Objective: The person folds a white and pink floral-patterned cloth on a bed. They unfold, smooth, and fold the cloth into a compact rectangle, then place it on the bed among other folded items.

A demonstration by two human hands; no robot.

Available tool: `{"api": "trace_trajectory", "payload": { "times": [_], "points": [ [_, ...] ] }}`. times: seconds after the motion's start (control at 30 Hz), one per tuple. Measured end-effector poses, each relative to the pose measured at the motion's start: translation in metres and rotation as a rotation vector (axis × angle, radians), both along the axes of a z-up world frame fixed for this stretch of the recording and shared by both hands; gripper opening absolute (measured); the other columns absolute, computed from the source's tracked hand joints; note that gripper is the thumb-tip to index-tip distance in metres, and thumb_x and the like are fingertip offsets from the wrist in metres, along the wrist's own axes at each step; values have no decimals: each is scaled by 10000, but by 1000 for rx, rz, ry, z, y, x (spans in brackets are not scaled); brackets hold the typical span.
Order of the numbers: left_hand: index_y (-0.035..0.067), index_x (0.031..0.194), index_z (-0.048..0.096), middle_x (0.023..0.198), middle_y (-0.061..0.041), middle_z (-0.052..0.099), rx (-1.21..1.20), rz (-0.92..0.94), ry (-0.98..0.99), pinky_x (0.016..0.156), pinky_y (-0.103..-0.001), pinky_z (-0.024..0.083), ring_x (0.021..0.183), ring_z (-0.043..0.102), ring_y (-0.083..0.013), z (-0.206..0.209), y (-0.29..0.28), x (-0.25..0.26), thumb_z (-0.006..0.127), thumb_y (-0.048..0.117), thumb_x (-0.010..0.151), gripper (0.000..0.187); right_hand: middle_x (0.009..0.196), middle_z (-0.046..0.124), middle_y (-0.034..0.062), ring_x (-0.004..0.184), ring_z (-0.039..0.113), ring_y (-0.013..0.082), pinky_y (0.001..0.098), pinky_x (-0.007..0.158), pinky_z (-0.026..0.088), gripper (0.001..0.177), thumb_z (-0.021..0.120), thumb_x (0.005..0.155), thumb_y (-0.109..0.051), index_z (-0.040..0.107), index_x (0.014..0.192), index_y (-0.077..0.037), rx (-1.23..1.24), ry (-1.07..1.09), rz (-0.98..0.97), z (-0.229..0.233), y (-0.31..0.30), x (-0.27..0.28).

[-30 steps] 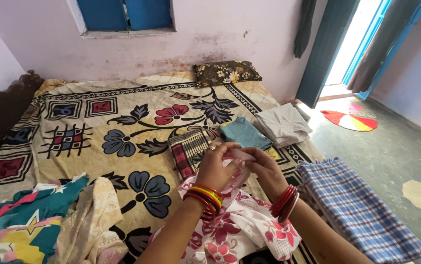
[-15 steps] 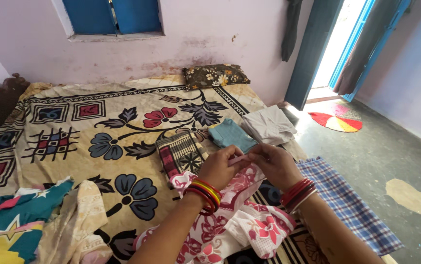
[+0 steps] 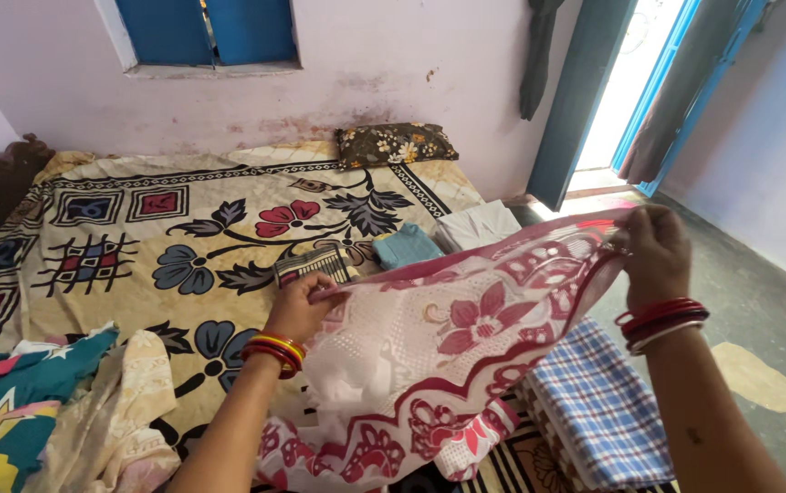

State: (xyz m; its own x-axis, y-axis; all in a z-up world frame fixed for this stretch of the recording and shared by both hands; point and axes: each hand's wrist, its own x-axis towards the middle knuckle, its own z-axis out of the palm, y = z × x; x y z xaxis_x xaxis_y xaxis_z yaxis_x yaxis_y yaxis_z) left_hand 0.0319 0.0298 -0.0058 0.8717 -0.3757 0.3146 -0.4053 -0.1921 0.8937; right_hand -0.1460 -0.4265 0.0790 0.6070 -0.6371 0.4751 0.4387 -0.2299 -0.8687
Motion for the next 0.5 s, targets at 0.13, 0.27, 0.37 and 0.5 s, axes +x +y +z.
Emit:
{"api": "trace_trajectory", "payload": {
  "times": [0.13, 0.27, 0.37, 0.5],
  "points": [
    [139, 958, 720, 790, -7, 727, 111, 17, -175, 612, -291, 539, 692, 656, -104, 33, -42, -27, 815, 349, 859, 250, 955, 639, 12, 827, 566, 116, 276, 713, 475, 169, 556, 1073, -172, 625, 1181, -62, -227, 151, 1, -18, 24, 30],
    [162, 958, 726, 777, -57, 752, 225, 19, -260, 632, -348, 570, 705, 739, -194, 72, -102, -75, 821, 368, 824, 264, 763, 724, 24, 1070, 697, 190, 379, 949, 508, 36, 712, 963, -142, 742, 967, -122, -1023, -83, 335, -23, 88, 44],
    [171, 964, 710, 774, -56, 755, 168, -43, -251, 638, -344, 578, 721, 762, -196, 93, -121, -98, 805, 369, 831, 256, 802, 704, 100, 723, 657, 147, 332, 672, 542, 377, 780, 800, -224, 697, 1135, -74, -845, 491, 417, -18, 125, 33],
    [180, 974, 714, 781, -67, 757, 221, -30, -246, 651, -344, 576, 727, 766, -206, 96, -118, -98, 772, 361, 852, 226, 758, 698, 77, 689, 638, 140, 333, 660, 535, 202, 659, 958, -232, 736, 1057, -74, -739, 506, 370, 0, 121, 25]
  ]
}}
